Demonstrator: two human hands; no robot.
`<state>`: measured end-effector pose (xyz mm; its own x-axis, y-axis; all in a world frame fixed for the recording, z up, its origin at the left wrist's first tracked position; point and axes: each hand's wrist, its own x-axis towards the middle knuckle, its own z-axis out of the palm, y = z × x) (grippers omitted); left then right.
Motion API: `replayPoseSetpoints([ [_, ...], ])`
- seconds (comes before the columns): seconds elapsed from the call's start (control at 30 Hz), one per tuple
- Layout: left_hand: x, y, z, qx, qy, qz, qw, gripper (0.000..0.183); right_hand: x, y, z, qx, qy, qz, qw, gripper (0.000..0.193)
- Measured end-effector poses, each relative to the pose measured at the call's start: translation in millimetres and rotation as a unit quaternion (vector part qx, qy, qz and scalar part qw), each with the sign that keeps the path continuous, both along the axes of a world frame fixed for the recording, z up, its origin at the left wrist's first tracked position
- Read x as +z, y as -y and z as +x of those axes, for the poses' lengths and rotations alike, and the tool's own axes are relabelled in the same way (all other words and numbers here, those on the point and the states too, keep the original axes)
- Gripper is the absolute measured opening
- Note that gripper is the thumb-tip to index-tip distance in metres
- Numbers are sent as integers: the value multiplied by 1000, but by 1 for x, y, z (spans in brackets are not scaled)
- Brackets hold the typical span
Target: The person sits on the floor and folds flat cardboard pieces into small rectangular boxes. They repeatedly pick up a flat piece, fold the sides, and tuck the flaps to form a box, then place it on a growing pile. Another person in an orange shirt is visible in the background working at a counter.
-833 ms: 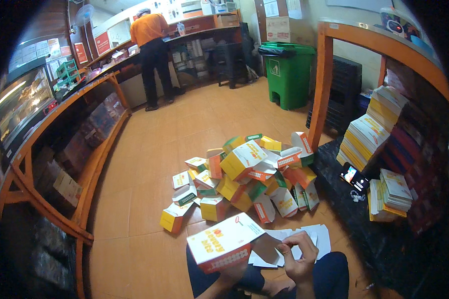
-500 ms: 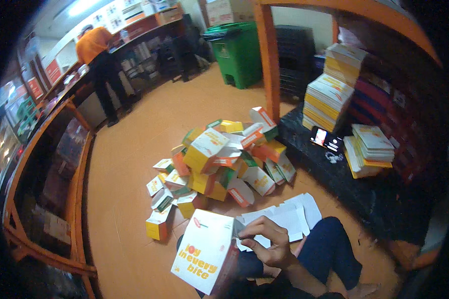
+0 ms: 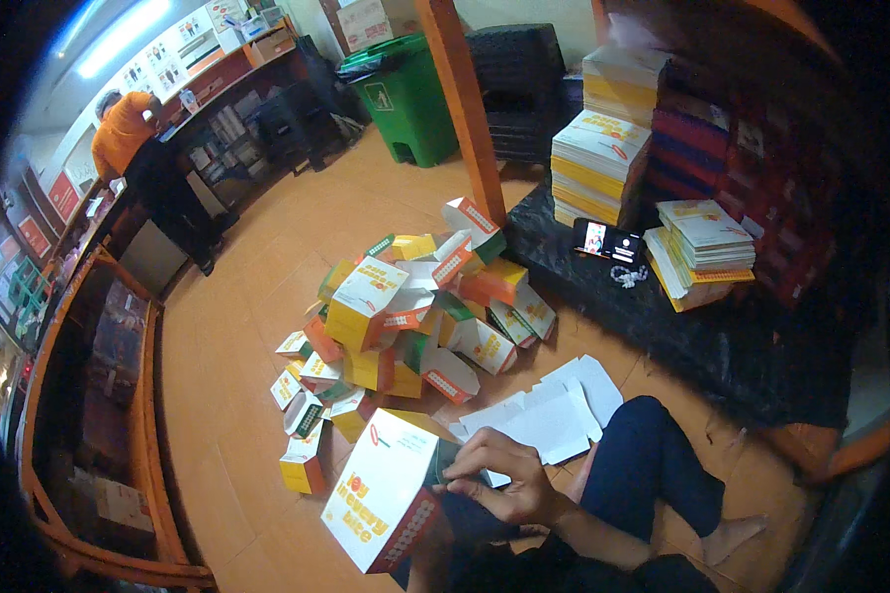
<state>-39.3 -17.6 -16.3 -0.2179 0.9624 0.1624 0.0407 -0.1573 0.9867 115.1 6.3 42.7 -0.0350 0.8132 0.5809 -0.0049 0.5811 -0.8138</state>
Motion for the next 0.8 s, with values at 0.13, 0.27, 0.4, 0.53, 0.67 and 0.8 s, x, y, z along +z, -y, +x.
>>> replayPoseSetpoints([
  [0.13, -4, -2, 1, -12, 13, 3, 1000, 39, -9, 0, -4, -76, 134, 79, 985, 24],
  [0.27, -7, -4, 4, -11, 7, 23, 1000, 40, -20, -1, -17, -127, 234, 87, 960, 51],
  [0.4, -1, -5, 3, -35, -177, 60, 982, 32, -21, 1, -11, -100, 250, -56, 961, 68],
  [0.53, 10, -13, -3, -205, -310, 159, 914, 34, -13, 3, 18, -22, 47, -152, 987, 54],
  [0.67, 11, -27, -3, -212, -300, 152, 918, 33, -11, 1, 23, 35, -70, -228, 971, 43],
  [0.8, 6, -22, 4, -144, -236, 115, 954, 31, -11, 3, 17, -34, -42, -212, 976, 30],
])
